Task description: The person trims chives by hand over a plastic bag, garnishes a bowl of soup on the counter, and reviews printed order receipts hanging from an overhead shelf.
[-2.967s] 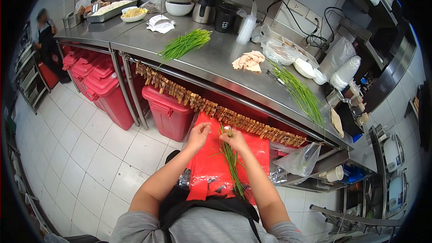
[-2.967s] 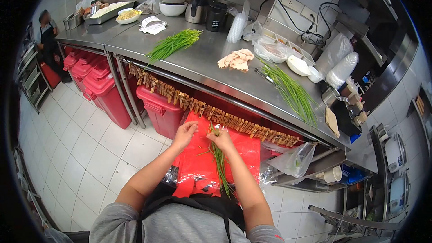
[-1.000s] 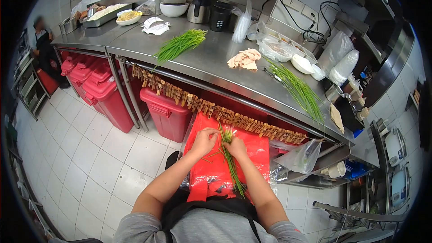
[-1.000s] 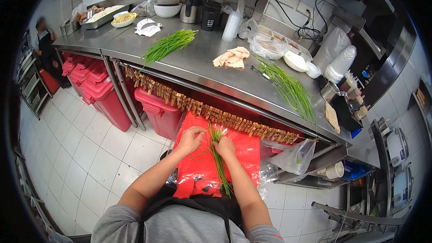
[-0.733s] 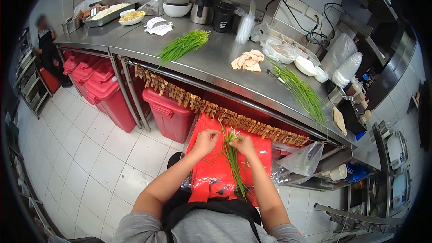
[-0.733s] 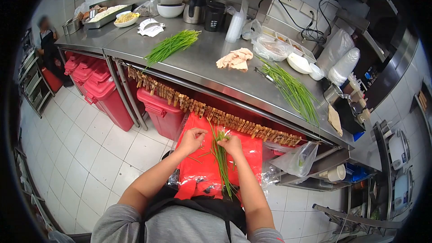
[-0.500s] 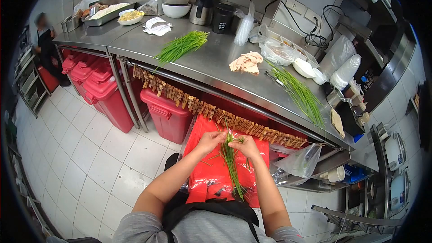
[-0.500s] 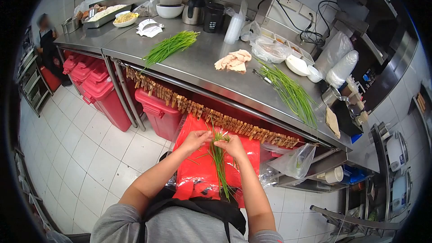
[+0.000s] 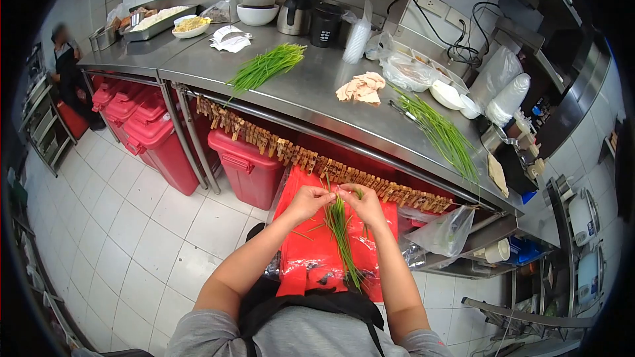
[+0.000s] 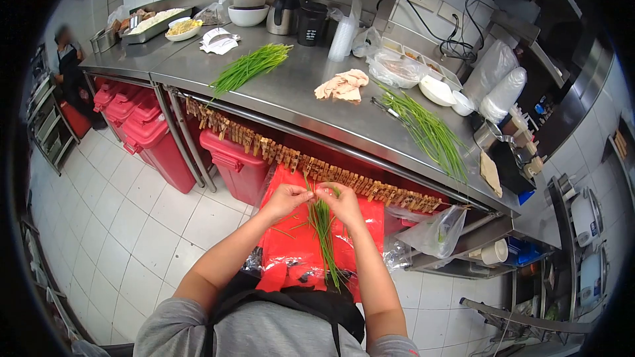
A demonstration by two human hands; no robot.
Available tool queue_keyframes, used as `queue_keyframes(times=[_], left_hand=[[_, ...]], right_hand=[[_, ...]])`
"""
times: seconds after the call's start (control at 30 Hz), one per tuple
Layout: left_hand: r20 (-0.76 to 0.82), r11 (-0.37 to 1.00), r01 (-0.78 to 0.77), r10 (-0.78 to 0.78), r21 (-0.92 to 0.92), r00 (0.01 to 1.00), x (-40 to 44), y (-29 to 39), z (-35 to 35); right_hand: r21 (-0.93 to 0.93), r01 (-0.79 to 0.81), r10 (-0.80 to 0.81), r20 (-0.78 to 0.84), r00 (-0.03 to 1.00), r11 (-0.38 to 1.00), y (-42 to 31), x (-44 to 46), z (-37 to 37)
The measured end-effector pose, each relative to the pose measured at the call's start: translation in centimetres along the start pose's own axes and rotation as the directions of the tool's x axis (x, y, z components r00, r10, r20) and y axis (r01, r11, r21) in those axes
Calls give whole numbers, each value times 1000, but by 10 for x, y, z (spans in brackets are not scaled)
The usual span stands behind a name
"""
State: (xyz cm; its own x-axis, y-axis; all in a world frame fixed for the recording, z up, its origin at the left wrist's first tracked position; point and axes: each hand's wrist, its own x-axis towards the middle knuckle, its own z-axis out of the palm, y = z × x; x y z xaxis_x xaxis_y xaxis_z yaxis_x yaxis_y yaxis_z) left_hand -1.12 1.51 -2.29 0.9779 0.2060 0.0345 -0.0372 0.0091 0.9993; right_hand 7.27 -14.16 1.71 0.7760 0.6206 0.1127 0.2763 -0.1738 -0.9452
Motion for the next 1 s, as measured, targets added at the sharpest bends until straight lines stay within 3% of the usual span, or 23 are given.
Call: queue_keyframes(times=[0.13, 0.27, 0.3, 0.33, 0.4, 0.5, 0.57, 0.6, 0.63, 0.67, 0.73, 0.77, 0.8, 0.87, 0.9, 0.93, 0.97, 1.0], left_hand=[[80, 999, -35, 33, 27, 996, 3, 3, 11], [119, 997, -32, 40, -64, 992, -2, 0, 3], [106, 996, -32, 41, -80, 994, -5, -3, 0], [93, 995, -34, 43, -97, 995, -7, -5, -3], [55, 991, -47, 54, -128, 997, -8, -6, -9], [-25, 992, -84, 82, -89, 996, -5, -4, -17], [-67, 993, -105, 108, 49, 992, 0, -6, -23], [-63, 961, -125, 145, 248, 987, -2, 3, -24], [-49, 889, -140, 179, 436, 983, -10, 19, -24], [-27, 780, -151, 211, 607, 977, -15, 30, -24], [92, 674, -211, 209, 708, 974, -17, 40, -19], [149, 613, -245, 204, 751, 968, -16, 43, -16], [163, 596, -257, 207, 761, 965, -13, 45, -13], [188, 561, -275, 209, 781, 960, -10, 47, -8], [174, 550, -295, 262, 781, 949, -8, 45, -9], [146, 574, -282, 272, 769, 951, -6, 42, -12], [119, 598, -270, 280, 754, 953, -5, 38, -16], [94, 624, -261, 287, 737, 953, -4, 33, -19]], right_hand=[[36, -33, 30, 85, 996, 999, -3, 7, 8], [181, 67, -25, -226, 974, 981, -20, 12, -2], [299, -30, 109, -251, 962, 954, -32, 7, -9], [404, -9, 109, -225, 968, 915, -28, 8, -19], [406, -77, 161, -177, 971, 911, -23, 6, -31], [160, -34, 73, -245, 967, 987, -10, 10, -34], [-243, 98, -200, -442, 874, 965, -9, 9, -35], [-439, 121, -350, -490, 799, 890, -14, 6, -34], [-444, 70, -312, -499, 808, 893, -36, -3, -28], [-502, 186, -429, -429, 795, 845, -30, -1, -24], [-587, 411, -646, -266, 716, 698, -30, 3, -12], [-546, 355, -496, -130, 859, 759, -31, -3, -7], [-665, 438, -587, -1, 809, 605, -26, 0, 1], [-621, 412, -426, 135, 894, 667, 1, 2, 14], [-499, 209, -163, 134, 977, 841, -1, 2, 17], [-369, -42, 113, 174, 978, 929, -4, 0, 19], [-245, -313, 372, 248, 894, 918, -5, -2, 21], [-218, -275, 317, 183, 931, 936, 9, 1, 22]])
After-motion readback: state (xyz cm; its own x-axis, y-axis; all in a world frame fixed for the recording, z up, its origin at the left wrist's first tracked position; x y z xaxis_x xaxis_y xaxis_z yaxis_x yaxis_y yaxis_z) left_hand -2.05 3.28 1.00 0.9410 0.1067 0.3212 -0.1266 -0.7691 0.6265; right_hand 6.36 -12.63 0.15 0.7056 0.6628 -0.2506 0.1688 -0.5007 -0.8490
